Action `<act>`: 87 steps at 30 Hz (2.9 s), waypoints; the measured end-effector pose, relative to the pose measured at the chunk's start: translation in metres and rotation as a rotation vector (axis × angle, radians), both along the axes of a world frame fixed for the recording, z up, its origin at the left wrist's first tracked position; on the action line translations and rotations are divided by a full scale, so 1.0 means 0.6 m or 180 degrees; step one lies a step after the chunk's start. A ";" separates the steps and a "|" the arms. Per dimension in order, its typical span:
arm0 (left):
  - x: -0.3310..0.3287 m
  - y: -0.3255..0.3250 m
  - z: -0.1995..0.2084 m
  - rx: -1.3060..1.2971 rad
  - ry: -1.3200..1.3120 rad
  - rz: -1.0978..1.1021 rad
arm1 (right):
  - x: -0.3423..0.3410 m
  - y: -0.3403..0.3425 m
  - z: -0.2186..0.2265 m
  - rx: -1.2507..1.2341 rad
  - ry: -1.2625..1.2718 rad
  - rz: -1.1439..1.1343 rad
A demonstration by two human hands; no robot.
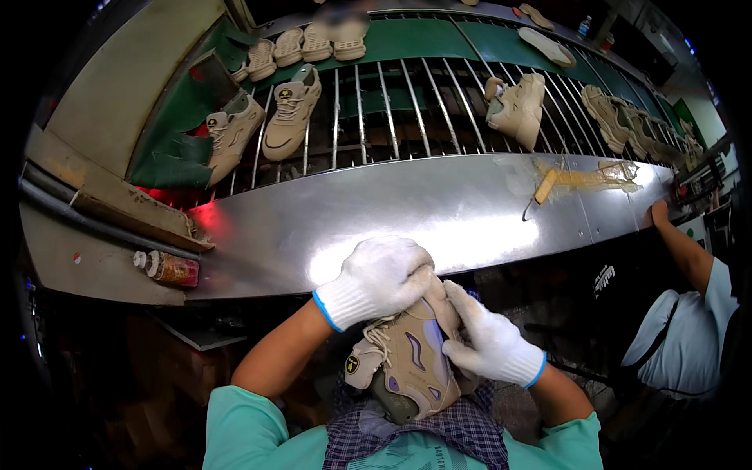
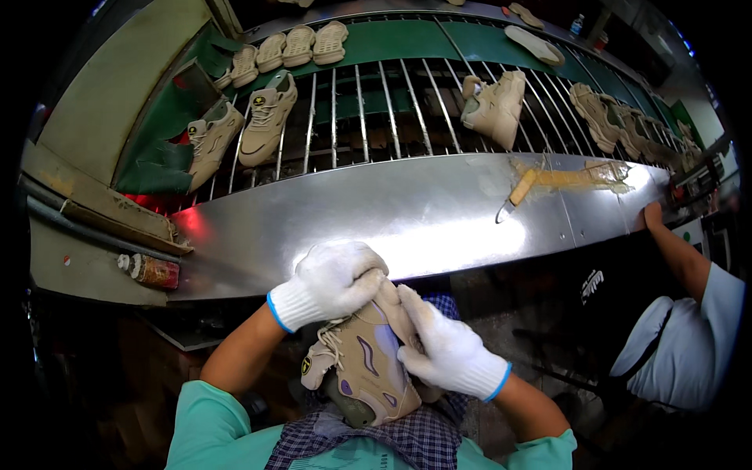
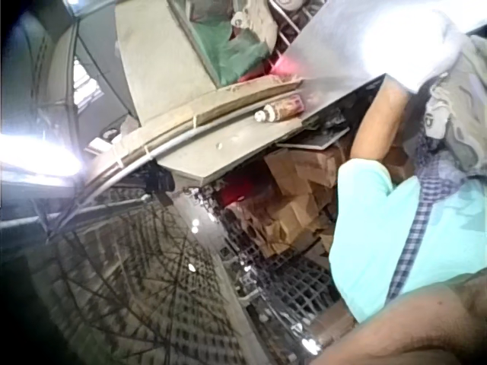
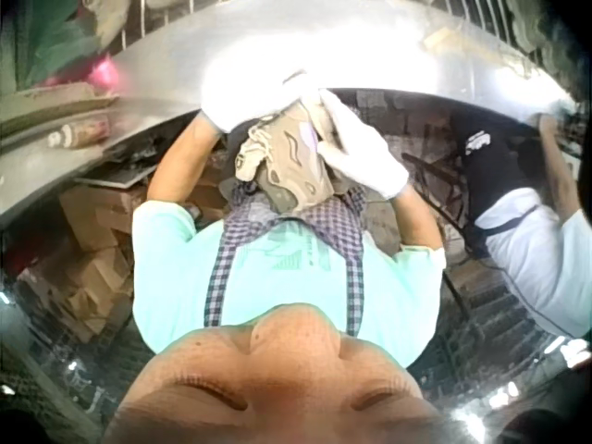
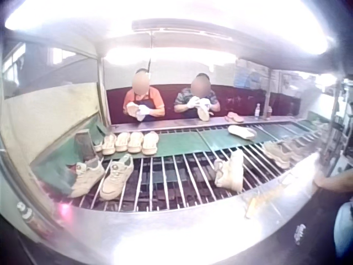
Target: The person handles and arranges various shoes and shoe parts on a conveyor belt and assembly station, picking up individual shoes and placing them into position.
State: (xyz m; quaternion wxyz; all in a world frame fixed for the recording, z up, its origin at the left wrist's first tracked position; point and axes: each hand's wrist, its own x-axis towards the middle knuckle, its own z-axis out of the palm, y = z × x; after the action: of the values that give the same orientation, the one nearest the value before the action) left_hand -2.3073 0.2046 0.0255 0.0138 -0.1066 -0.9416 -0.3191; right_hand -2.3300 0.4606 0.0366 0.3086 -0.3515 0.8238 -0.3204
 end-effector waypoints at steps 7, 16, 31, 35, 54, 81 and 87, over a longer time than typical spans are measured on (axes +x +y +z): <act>-0.001 0.010 -0.004 0.0021 -0.0086 0.0366 | -0.006 -0.032 -0.061 -0.0560 0.1162 -0.0139; 0.000 -0.001 -0.008 -0.0164 0.0073 0.0492 | -0.022 -0.056 -0.059 -0.1201 0.1089 0.0048; 0.043 -0.026 -0.091 0.2999 0.0632 0.1639 | 0.029 0.014 -0.015 -0.0730 0.1184 0.0827; 0.062 -0.022 -0.105 0.3980 -0.0291 0.2072 | 0.039 -0.020 -0.034 -0.1156 0.0064 -0.0629; 0.105 0.048 0.067 0.3206 0.0534 0.1627 | -0.022 -0.108 0.114 -0.0604 0.2083 0.1075; 0.127 -0.065 -0.062 0.3690 0.0835 0.1141 | 0.067 0.033 -0.153 -0.1571 -0.3189 -0.0668; 0.068 0.047 -0.124 0.3580 -0.0379 0.0509 | 0.087 0.058 -0.148 -0.1214 -0.1473 -0.0443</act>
State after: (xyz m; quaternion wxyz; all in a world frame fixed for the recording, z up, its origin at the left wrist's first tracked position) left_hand -2.2667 0.2329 -0.0487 0.0395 0.0068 -0.6311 -0.7746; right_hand -2.2776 0.4951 -0.0519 0.3938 -0.2636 0.6787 -0.5611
